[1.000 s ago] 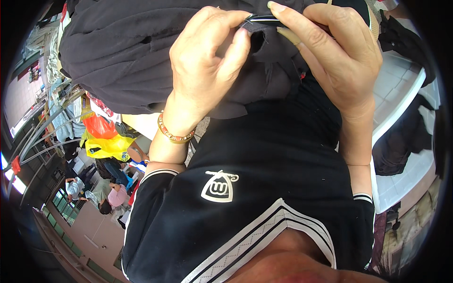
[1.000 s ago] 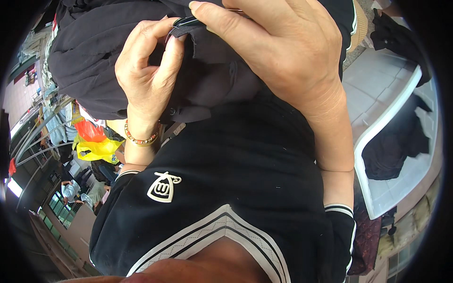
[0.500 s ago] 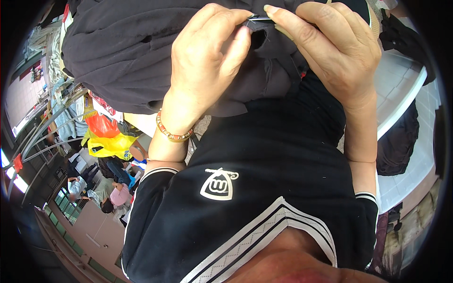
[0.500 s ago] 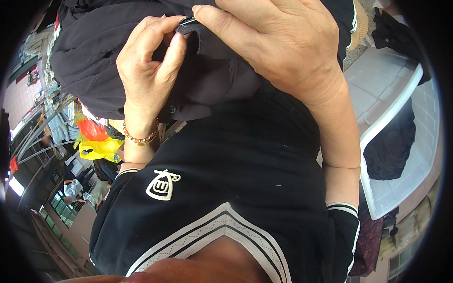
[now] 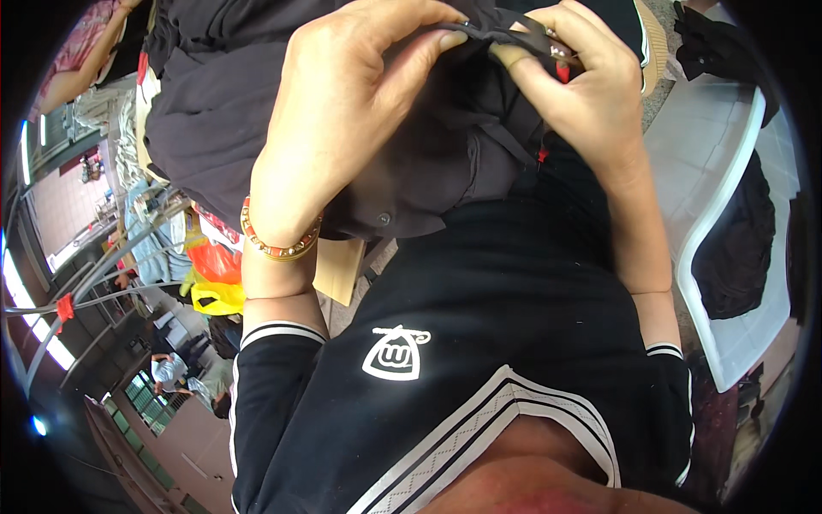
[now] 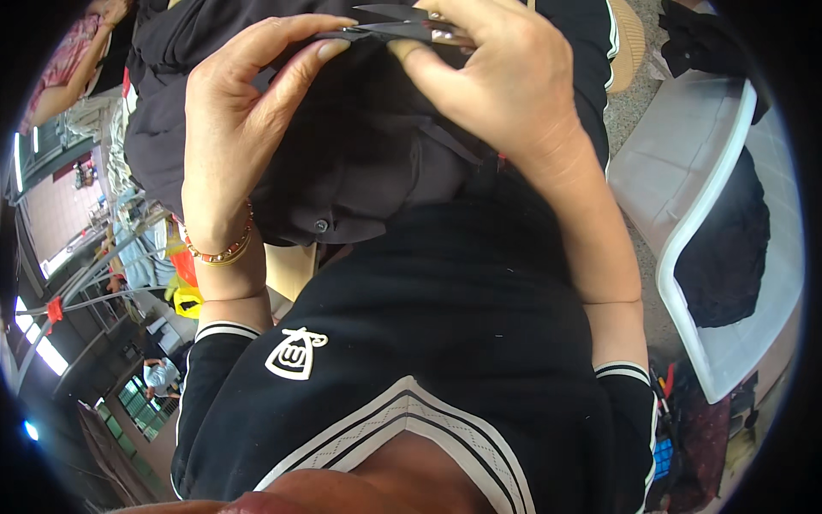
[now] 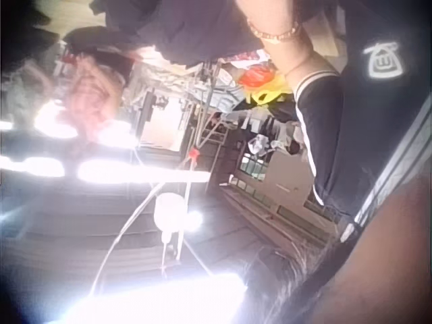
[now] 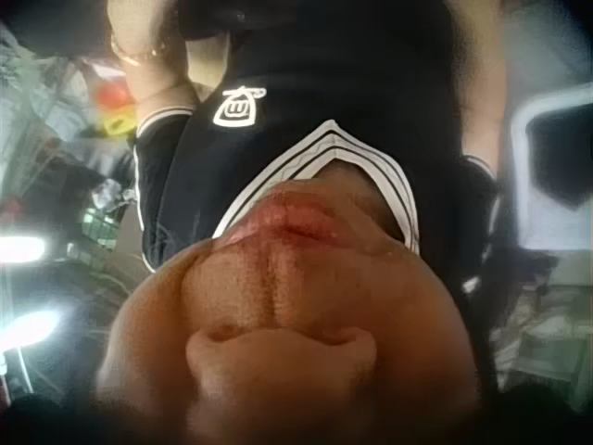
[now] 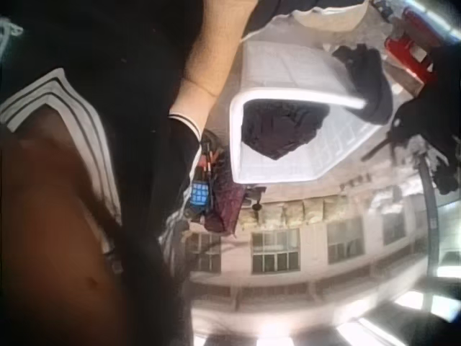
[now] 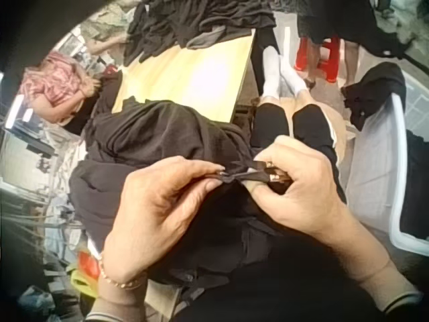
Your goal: Trimming loose threads from buttons and seams of black garments using a thread clipper.
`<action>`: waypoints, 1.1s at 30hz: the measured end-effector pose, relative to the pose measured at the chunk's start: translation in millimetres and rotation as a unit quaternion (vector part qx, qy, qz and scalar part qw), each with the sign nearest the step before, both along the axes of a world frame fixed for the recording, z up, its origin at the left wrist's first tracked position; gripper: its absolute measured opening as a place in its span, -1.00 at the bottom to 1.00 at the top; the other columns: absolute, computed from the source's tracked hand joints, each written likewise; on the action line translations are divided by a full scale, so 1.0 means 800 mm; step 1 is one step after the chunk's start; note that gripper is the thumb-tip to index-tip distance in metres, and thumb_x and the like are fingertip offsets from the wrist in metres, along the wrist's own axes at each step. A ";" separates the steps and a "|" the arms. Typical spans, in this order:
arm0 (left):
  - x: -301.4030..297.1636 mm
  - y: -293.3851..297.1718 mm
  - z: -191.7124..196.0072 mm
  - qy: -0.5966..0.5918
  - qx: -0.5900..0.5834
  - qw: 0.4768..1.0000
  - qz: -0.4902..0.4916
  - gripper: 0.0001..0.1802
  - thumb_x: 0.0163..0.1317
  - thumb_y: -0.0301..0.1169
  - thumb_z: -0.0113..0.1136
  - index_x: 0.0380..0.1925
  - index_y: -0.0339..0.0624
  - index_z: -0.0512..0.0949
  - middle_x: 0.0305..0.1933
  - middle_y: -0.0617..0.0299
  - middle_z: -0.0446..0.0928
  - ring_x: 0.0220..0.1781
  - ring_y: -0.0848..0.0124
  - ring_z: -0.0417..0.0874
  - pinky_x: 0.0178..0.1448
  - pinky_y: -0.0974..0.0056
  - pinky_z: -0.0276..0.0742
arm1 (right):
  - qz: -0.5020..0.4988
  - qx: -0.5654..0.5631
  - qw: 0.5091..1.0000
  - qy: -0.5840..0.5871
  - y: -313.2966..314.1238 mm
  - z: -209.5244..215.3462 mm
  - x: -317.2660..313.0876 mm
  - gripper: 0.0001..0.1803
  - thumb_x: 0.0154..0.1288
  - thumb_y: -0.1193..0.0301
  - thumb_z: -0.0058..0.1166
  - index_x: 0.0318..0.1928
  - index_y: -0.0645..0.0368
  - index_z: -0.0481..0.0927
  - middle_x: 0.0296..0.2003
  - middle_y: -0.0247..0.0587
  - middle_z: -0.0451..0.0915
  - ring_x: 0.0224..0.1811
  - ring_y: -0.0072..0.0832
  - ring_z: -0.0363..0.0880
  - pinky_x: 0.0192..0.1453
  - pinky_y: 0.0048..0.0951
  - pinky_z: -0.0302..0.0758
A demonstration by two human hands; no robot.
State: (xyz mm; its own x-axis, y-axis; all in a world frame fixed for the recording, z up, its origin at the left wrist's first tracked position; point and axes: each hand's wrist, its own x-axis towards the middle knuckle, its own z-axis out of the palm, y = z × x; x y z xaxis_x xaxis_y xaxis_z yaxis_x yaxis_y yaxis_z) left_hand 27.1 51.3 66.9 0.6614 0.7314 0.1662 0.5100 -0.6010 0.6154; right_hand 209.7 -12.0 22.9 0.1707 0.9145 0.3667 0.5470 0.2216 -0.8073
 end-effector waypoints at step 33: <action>0.017 -0.001 -0.032 -0.233 -0.330 0.913 0.051 -0.75 0.42 -0.43 0.14 -0.04 -0.37 0.63 -0.10 0.25 0.66 -0.03 0.57 0.60 0.17 0.48 0.40 | 0.049 0.102 0.993 0.013 -0.005 -0.025 0.024 -0.62 0.16 0.55 0.35 0.01 0.28 0.64 -0.44 -0.29 0.49 -0.41 -0.55 0.45 -0.34 -0.59 0.35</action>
